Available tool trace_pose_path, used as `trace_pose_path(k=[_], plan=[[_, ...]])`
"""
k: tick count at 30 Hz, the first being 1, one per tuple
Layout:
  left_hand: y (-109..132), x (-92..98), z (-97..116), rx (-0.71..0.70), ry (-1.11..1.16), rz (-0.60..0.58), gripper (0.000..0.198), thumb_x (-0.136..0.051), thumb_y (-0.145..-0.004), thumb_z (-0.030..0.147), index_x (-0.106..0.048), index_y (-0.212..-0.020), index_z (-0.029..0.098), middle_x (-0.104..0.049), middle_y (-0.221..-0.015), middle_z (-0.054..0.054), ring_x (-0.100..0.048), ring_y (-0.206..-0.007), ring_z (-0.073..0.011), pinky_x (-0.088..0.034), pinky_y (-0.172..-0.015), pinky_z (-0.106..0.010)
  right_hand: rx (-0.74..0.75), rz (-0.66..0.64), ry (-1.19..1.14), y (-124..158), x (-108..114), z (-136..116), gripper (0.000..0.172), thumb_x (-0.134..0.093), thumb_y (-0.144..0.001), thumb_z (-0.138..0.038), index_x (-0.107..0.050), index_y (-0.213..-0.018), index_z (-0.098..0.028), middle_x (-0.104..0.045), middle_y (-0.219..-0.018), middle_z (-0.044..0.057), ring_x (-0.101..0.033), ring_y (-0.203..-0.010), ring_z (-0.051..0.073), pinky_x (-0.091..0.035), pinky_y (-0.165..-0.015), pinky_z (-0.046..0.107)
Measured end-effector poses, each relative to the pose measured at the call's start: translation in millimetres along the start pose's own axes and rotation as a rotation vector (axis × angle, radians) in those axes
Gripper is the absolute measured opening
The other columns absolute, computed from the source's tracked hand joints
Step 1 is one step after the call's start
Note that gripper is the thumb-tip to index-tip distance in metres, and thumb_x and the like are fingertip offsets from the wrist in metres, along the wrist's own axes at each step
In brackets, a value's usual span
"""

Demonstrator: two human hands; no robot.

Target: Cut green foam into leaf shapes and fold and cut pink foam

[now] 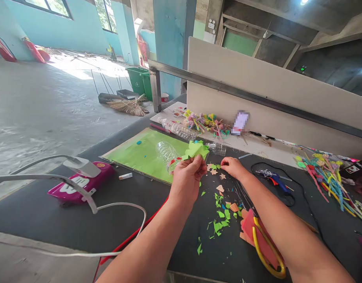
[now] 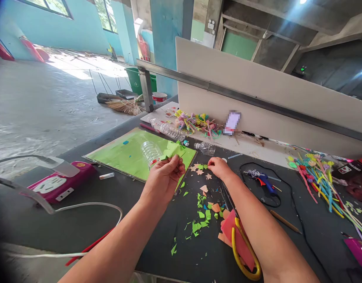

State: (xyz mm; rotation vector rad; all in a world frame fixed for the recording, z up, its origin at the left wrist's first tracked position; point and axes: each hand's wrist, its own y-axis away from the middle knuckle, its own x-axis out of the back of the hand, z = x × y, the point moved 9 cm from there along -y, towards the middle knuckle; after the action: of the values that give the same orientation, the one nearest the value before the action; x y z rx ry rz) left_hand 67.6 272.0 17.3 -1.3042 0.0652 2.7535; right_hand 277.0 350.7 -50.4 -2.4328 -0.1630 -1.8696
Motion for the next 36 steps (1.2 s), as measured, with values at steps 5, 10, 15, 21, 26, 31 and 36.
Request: trace_pose_path(k=[5,10,15,21,26,31,36], plan=[[-1.3,-0.1,-1.1,0.003,0.003,-0.002,0.02,-0.078,-0.066,0.025,-0.064,-0.065,0.011,-0.059,-0.061,-0.001,-0.054,-0.053,-0.0077,-0.043,-0.051,-0.018,0.001,-0.001,-0.016,3.8,2.3,-3.1,0.029,-0.057,-0.092,-0.031,-0.057,-0.118,-0.018,-0.06,-0.12,0.008,-0.063,-0.099,0.022,-0.054,-0.083,0.042],[-1.7,1.0,-4.2,0.016,-0.001,-0.001,0.022,-0.08,-0.065,0.026,-0.064,-0.066,0.011,-0.059,-0.062,-0.001,-0.054,-0.053,-0.0079,-0.043,-0.051,-0.019,0.06,-0.077,-0.023,15.4,0.1,-13.4,0.028,-0.057,-0.092,-0.031,-0.057,-0.117,-0.018,-0.061,-0.119,0.008,-0.063,-0.097,0.021,-0.054,-0.082,0.042],[-0.5,-3.4,-7.4,0.028,-0.008,-0.047,0.021,-0.079,-0.067,0.026,-0.064,-0.065,0.01,-0.058,-0.062,-0.001,-0.054,-0.054,-0.008,-0.043,-0.052,-0.019,0.113,-0.143,-0.007,29.2,-2.9,-14.9,0.027,-0.058,-0.092,-0.031,-0.058,-0.116,-0.018,-0.061,-0.118,0.008,-0.063,-0.097,0.021,-0.054,-0.082,0.042],[-1.9,-2.6,-7.0,0.017,-0.013,-0.036,0.02,-0.078,-0.068,0.024,-0.064,-0.064,0.01,-0.058,-0.061,-0.001,-0.053,-0.054,-0.0083,-0.043,-0.051,-0.02,0.108,-0.143,-0.011,29.2,1.3,-16.1,0.027,-0.057,-0.092,-0.031,-0.058,-0.116,-0.018,-0.061,-0.117,0.008,-0.063,-0.096,0.021,-0.054,-0.081,0.041],[-1.8,-1.5,-6.7,0.019,-0.021,-0.033,0.02,-0.078,-0.067,0.025,-0.064,-0.065,0.01,-0.058,-0.061,-0.001,-0.053,-0.054,-0.0081,-0.042,-0.051,-0.019,0.109,-0.051,0.0,20.9,8.5,-24.2,0.028,-0.057,-0.092,-0.031,-0.058,-0.117,-0.018,-0.061,-0.118,0.008,-0.063,-0.097,0.021,-0.054,-0.082,0.042],[-1.0,-0.3,-8.1,0.025,-0.011,-0.037,0.021,-0.078,-0.068,0.025,-0.064,-0.066,0.011,-0.058,-0.064,-0.001,-0.054,-0.054,-0.0078,-0.042,-0.051,-0.019,0.118,0.011,0.034,19.1,8.2,-33.1,0.026,-0.057,-0.092,-0.03,-0.059,-0.115,-0.018,-0.062,-0.117,0.007,-0.063,-0.096,0.021,-0.054,-0.082,0.041],[-1.0,0.8,-7.4,0.027,-0.006,-0.03,0.022,-0.079,-0.067,0.027,-0.064,-0.067,0.011,-0.059,-0.064,-0.001,-0.054,-0.055,-0.008,-0.043,-0.052,-0.019,0.039,0.118,0.103,23.1,18.3,-33.6,0.027,-0.057,-0.092,-0.031,-0.058,-0.115,-0.017,-0.062,-0.116,0.007,-0.063,-0.096,0.021,-0.054,-0.082,0.042]])
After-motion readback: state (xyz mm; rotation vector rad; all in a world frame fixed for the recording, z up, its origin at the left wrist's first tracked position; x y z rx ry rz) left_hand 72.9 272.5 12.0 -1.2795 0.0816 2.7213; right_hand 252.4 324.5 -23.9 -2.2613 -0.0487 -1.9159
